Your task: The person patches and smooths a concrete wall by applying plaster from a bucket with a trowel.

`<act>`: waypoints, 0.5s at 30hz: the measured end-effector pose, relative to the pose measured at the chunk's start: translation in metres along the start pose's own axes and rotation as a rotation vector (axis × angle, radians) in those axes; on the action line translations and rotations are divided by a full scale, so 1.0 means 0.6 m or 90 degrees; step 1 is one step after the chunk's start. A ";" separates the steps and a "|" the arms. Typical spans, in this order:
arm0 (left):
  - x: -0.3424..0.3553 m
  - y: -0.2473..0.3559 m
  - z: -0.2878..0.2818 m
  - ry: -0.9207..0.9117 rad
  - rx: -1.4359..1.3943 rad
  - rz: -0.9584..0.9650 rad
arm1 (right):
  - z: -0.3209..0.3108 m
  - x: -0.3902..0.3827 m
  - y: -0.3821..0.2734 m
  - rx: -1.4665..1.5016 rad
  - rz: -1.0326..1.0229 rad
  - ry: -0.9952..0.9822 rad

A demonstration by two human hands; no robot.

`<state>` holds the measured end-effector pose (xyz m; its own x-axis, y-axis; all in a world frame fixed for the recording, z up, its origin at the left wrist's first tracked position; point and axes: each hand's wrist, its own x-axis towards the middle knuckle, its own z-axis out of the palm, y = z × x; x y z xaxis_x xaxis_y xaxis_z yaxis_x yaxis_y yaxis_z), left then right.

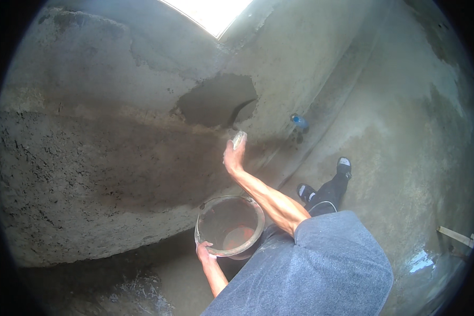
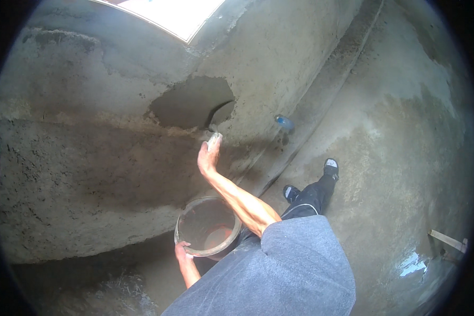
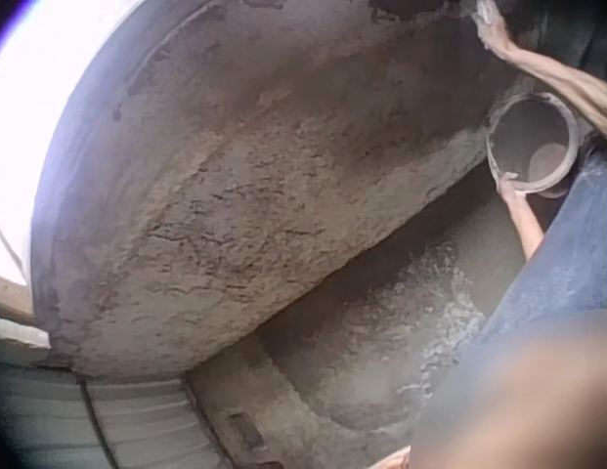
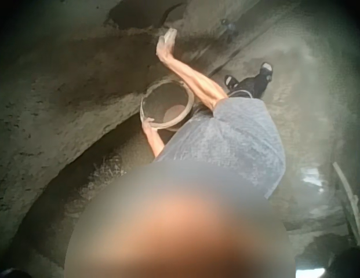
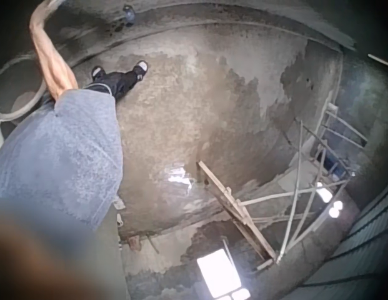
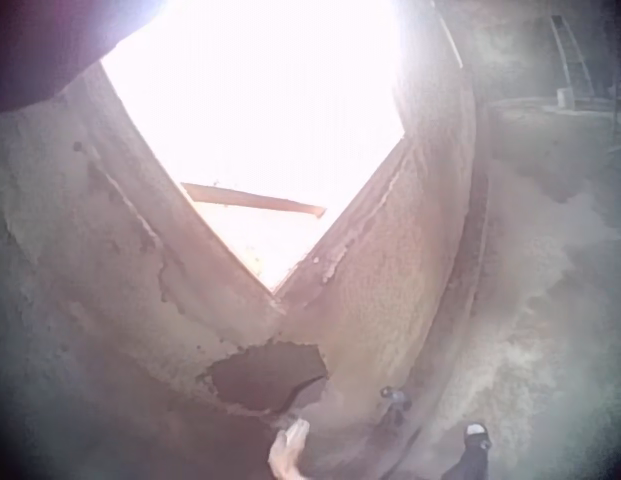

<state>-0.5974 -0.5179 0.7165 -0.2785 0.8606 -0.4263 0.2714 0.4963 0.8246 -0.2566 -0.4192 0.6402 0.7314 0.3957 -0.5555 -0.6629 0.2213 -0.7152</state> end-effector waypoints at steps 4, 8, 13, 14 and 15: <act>0.011 -0.018 -0.012 0.019 -0.010 0.013 | 0.004 -0.034 -0.056 -0.040 -0.163 -0.024; 0.018 -0.028 -0.028 0.060 -0.010 -0.006 | -0.013 -0.045 -0.093 -0.027 -0.282 -0.029; 0.026 -0.030 -0.019 0.074 0.033 -0.047 | -0.030 0.030 0.025 0.078 -0.115 0.129; 0.015 -0.030 -0.026 0.090 0.025 -0.048 | -0.027 0.017 0.029 0.076 -0.034 0.090; 0.000 -0.025 -0.019 0.093 0.019 -0.011 | -0.037 0.009 0.021 0.076 0.041 0.059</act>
<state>-0.6120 -0.5266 0.7086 -0.4134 0.8276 -0.3796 0.2928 0.5156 0.8053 -0.2574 -0.4338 0.6187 0.6950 0.3291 -0.6393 -0.7190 0.3053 -0.6244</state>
